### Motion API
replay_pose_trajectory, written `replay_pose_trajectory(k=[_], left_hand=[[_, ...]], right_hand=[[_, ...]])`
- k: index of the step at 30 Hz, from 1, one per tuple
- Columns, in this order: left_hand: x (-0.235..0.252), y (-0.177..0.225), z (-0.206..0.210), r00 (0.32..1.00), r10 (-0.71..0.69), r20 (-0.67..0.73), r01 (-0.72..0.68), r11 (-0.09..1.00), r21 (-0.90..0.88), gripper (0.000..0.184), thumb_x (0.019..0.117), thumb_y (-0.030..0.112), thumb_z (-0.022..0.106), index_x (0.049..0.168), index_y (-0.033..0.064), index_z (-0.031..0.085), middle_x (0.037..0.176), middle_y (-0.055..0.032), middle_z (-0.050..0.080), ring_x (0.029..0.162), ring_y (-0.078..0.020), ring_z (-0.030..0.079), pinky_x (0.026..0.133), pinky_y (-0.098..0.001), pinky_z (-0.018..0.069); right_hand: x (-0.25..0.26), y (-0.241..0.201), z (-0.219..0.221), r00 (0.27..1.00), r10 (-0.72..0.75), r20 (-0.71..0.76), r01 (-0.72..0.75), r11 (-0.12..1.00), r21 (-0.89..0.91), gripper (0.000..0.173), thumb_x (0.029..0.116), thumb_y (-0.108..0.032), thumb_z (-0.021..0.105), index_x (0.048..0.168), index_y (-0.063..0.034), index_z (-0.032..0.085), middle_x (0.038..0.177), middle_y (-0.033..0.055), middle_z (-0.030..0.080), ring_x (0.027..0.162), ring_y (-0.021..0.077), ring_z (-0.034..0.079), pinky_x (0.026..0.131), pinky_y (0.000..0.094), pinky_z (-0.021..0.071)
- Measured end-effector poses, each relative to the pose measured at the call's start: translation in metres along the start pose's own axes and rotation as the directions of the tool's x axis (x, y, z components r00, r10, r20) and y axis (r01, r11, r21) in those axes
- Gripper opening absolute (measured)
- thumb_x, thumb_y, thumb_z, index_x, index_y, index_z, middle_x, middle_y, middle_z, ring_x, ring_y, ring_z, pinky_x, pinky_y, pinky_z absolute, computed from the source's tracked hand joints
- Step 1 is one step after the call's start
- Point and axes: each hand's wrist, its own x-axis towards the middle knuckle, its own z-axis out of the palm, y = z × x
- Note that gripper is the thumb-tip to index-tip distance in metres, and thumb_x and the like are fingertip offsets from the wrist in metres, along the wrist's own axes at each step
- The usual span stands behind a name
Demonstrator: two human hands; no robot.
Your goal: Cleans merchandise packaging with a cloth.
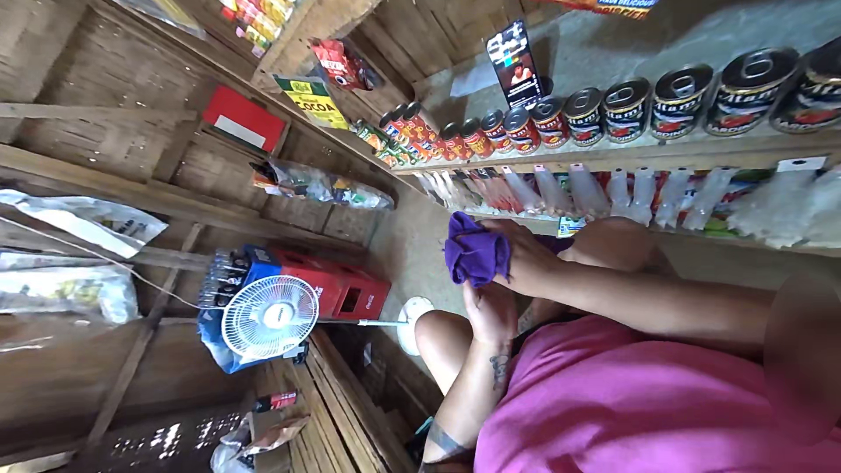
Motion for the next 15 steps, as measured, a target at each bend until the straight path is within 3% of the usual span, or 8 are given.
replay_pose_trajectory(k=[3, 6, 11, 15], left_hand=[[0.001, 0.007, 0.0, 0.999, 0.025, -0.048, -0.026, 0.999, -0.019, 0.05, 0.1079, 0.046, 0.019, 0.111, 0.0176, 0.061, 0.101, 0.0013, 0.069, 0.1, -0.0112, 0.066, 0.089, -0.0347, 0.0556], [0.005, 0.014, -0.003, 0.992, 0.105, -0.074, -0.109, 0.993, -0.049, 0.044, 0.108, 0.038, 0.025, 0.106, 0.0179, 0.064, 0.098, 0.0002, 0.07, 0.098, -0.0126, 0.068, 0.087, -0.0355, 0.057], [0.011, 0.028, -0.004, 0.983, 0.181, 0.028, -0.179, 0.982, -0.059, 0.055, 0.1058, 0.059, 0.025, 0.13, 0.0238, 0.059, 0.12, 0.0018, 0.068, 0.116, -0.0111, 0.063, 0.098, -0.0357, 0.0537], [0.012, 0.038, -0.006, 0.982, 0.187, 0.013, -0.184, 0.976, -0.119, 0.054, 0.1048, 0.061, 0.027, 0.135, 0.0271, 0.056, 0.124, 0.0023, 0.066, 0.119, -0.0124, 0.062, 0.098, -0.038, 0.0539]], right_hand=[[-0.002, -0.004, -0.001, 0.998, -0.04, 0.053, 0.04, 0.999, -0.002, 0.047, 0.0881, -0.024, 0.074, 0.133, -0.0129, 0.065, 0.142, 0.0126, 0.057, 0.133, 0.0319, 0.052, 0.102, 0.0562, 0.0457], [-0.004, -0.003, 0.003, 0.996, -0.064, 0.061, 0.063, 0.998, 0.016, 0.049, 0.0873, -0.019, 0.075, 0.134, -0.0093, 0.062, 0.142, 0.0143, 0.056, 0.133, 0.0317, 0.052, 0.104, 0.0553, 0.0447], [-0.005, -0.001, 0.006, 0.994, -0.078, 0.076, 0.073, 0.995, 0.067, 0.053, 0.0845, -0.014, 0.076, 0.136, -0.0156, 0.064, 0.143, 0.0127, 0.056, 0.134, 0.0321, 0.051, 0.104, 0.0556, 0.0444], [-0.005, 0.0, 0.008, 0.993, -0.106, 0.056, 0.098, 0.987, 0.124, 0.059, 0.0807, -0.01, 0.078, 0.138, -0.0176, 0.065, 0.142, 0.0147, 0.056, 0.132, 0.0338, 0.051, 0.104, 0.0565, 0.0449]])
